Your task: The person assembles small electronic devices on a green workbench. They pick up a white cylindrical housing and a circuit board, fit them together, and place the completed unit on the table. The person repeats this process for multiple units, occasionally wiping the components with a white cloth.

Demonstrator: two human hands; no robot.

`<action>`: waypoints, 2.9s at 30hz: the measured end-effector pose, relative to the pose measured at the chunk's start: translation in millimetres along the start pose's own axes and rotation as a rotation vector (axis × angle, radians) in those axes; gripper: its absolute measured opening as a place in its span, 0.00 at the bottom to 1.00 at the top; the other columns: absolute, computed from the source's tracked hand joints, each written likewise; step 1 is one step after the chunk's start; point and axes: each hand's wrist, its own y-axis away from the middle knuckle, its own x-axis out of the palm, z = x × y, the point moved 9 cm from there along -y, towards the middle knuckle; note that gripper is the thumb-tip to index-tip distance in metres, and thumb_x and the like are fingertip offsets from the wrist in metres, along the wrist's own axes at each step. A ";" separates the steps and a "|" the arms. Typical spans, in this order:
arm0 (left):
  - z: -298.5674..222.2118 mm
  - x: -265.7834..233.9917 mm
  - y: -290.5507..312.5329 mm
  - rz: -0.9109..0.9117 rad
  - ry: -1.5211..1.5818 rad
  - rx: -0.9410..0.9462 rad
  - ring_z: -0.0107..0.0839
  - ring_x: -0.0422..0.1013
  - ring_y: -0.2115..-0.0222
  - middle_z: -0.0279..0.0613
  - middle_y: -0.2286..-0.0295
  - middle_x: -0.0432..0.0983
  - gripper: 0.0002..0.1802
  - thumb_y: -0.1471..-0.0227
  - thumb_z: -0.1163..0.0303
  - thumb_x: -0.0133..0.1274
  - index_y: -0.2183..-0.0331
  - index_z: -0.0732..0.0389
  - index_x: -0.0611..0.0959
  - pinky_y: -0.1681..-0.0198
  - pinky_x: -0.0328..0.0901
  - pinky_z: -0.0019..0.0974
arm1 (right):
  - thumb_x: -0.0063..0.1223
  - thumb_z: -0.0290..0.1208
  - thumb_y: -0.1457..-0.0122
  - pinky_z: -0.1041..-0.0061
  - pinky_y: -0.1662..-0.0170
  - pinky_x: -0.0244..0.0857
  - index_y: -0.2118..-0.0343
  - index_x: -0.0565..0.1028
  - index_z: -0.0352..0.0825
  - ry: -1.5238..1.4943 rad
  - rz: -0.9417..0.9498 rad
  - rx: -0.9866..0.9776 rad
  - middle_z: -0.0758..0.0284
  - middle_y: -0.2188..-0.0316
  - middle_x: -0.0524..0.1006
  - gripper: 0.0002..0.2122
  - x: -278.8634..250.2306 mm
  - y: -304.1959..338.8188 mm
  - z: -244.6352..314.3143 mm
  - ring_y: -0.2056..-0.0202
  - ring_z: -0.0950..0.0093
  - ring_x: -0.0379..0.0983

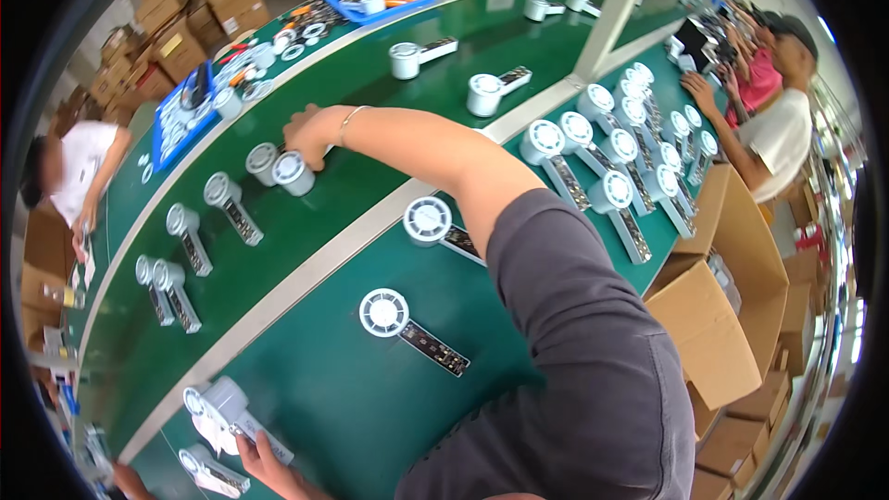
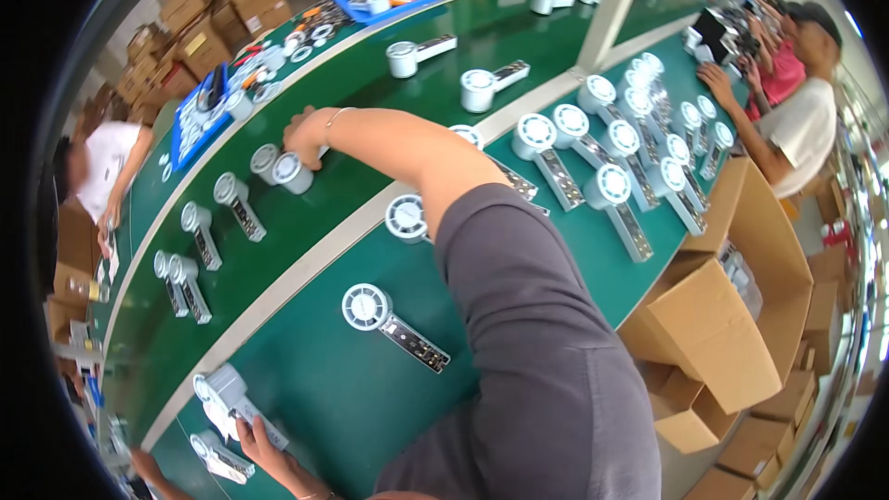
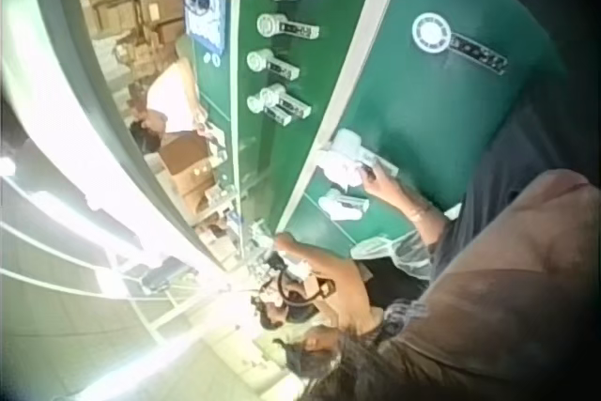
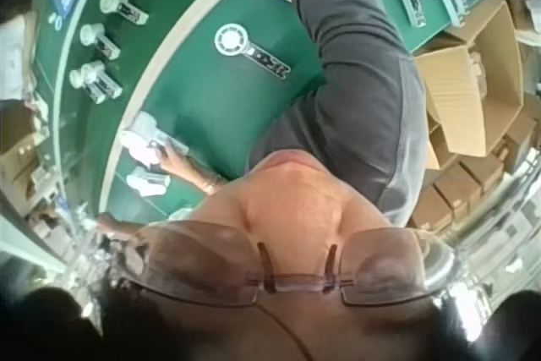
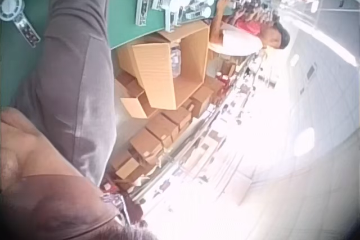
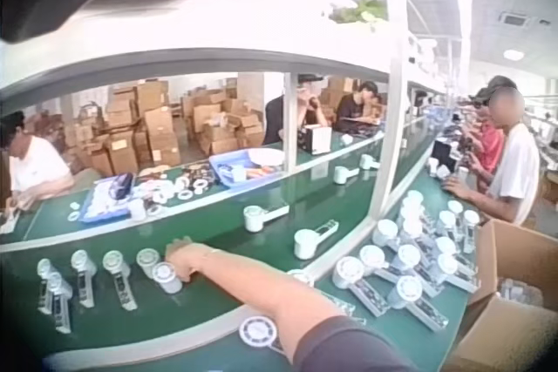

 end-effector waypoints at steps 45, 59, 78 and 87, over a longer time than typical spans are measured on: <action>-63.1 160.1 125.5 0.401 0.139 0.051 0.32 0.64 0.54 0.43 0.54 0.65 0.18 0.44 0.74 0.41 0.53 0.73 0.71 0.50 0.59 0.32 | 0.43 0.37 0.41 0.76 0.61 0.63 0.54 0.59 0.26 -1.890 -0.395 0.128 0.61 0.62 0.66 0.19 90.1 248.2 308.9 0.62 0.77 0.63; 25.3 -24.0 -68.4 -0.024 -0.705 0.164 0.34 0.64 0.79 0.44 0.80 0.68 0.16 0.55 0.66 0.53 0.73 0.73 0.73 0.73 0.60 0.38 | 0.52 0.34 0.49 0.74 0.82 0.64 0.54 0.61 0.28 -1.699 0.225 0.317 0.64 0.77 0.70 0.22 128.1 303.6 273.7 0.82 0.75 0.69; -53.8 30.2 121.1 0.552 -0.554 0.003 0.19 0.64 0.72 0.33 0.70 0.74 0.23 0.53 0.75 0.56 0.52 0.67 0.73 0.68 0.62 0.25 | 0.48 0.35 0.44 0.61 0.72 0.63 0.51 0.59 0.34 -1.123 -0.165 -0.101 0.56 0.78 0.73 0.21 15.2 371.6 247.9 0.74 0.56 0.71; -96.5 23.6 163.7 0.710 -0.763 0.049 0.35 0.66 0.78 0.47 0.76 0.72 0.20 0.55 0.76 0.56 0.57 0.66 0.76 0.72 0.62 0.35 | 0.48 0.40 0.44 0.60 0.70 0.64 0.56 0.64 0.31 -0.966 -0.055 -0.175 0.54 0.75 0.73 0.19 31.6 378.7 270.5 0.71 0.55 0.72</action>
